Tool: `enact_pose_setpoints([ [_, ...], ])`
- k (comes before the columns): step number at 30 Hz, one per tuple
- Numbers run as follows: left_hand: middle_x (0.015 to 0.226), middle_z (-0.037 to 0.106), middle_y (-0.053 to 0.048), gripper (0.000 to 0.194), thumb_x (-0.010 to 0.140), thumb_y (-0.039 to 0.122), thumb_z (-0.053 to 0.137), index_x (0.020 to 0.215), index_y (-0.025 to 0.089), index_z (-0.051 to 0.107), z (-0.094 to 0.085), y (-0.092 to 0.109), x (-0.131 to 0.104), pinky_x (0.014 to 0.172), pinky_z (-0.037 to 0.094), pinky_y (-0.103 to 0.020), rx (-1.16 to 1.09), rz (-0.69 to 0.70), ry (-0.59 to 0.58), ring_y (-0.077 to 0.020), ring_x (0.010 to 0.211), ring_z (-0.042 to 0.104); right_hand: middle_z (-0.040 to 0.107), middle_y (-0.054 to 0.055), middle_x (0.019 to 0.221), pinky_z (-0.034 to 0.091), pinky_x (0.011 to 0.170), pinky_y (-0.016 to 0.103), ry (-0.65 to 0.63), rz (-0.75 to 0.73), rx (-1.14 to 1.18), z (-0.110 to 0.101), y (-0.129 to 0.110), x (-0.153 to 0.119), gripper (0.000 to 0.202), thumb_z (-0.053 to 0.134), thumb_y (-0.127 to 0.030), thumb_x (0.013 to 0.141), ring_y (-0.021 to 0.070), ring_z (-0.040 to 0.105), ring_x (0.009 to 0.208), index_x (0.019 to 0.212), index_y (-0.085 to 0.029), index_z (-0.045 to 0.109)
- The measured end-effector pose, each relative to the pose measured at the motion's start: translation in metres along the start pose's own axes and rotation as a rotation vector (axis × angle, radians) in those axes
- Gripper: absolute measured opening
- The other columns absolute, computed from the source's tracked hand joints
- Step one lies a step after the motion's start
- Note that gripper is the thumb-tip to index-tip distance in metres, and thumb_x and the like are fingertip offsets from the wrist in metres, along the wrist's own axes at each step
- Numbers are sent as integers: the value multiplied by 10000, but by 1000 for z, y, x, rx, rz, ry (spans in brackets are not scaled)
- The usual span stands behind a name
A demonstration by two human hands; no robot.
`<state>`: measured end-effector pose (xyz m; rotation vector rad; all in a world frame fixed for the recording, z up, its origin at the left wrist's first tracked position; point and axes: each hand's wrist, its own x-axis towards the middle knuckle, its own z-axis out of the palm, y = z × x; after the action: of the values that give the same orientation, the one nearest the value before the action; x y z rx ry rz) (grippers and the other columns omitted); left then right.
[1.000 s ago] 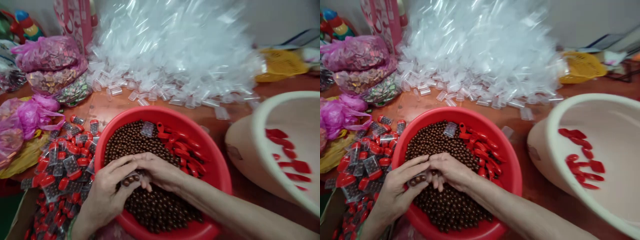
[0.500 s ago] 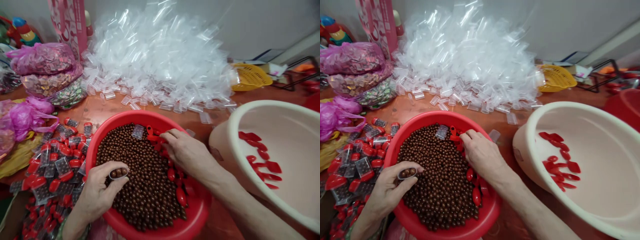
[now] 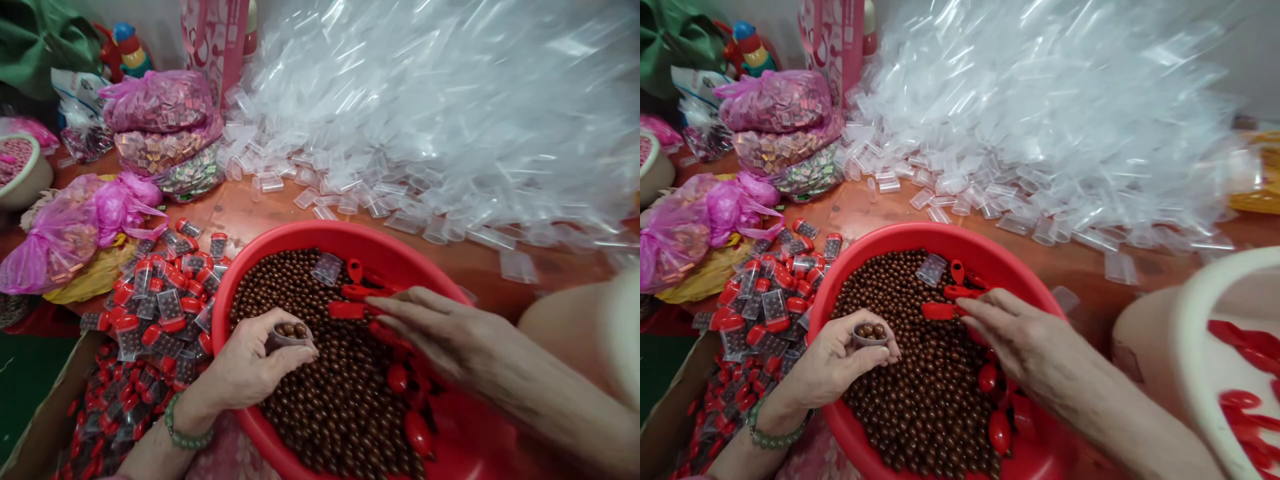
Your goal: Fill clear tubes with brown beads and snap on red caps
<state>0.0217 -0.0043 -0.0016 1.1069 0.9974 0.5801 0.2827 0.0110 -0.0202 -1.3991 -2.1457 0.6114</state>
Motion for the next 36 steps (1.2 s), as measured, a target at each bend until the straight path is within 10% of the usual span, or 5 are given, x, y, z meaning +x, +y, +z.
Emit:
enact_pose_setpoints([
  [6, 878, 668, -62, 400, 798, 345, 687, 1103, 113, 572, 1, -1, 3, 800, 510, -289, -230, -57, 101, -158, 825, 658, 723, 71, 918, 593, 657, 236, -4, -144, 161, 11, -54, 8, 227, 524, -256, 938, 177, 719, 798, 1061, -239, 714],
  [13, 868, 623, -33, 251, 787, 302, 676, 954, 123, 618, -1, -6, 4, 760, 484, -275, -150, -30, 123, -134, 779, 592, 715, 41, 823, 564, 628, 247, -42, -42, 262, 13, -59, 6, 85, 599, -261, 893, 169, 688, 719, 950, -238, 659],
  [21, 814, 643, -16, 107, 754, 192, 670, 850, 147, 661, -1, -4, 6, 711, 437, -231, -50, 22, 192, -132, 757, 572, 667, 18, 717, 514, 525, 249, -372, 42, 228, 1, -66, 15, 134, 568, -332, 896, 156, 630, 594, 816, -246, 634],
  [27, 759, 631, -3, 156, 701, 200, 713, 840, 138, 675, -1, 0, 5, 678, 411, -233, -50, -33, 141, -123, 703, 537, 723, 45, 792, 564, 556, 258, -238, 247, 441, 11, -64, 21, 269, 692, -475, 799, 188, 685, 653, 900, -232, 639],
  [36, 811, 615, -4, 170, 744, 185, 680, 896, 133, 624, -1, -6, 4, 715, 423, -230, -147, -14, 89, -118, 748, 545, 747, 47, 902, 598, 740, 234, 55, -65, 241, 42, -85, 4, 138, 577, -185, 899, 162, 722, 783, 976, -239, 679],
])
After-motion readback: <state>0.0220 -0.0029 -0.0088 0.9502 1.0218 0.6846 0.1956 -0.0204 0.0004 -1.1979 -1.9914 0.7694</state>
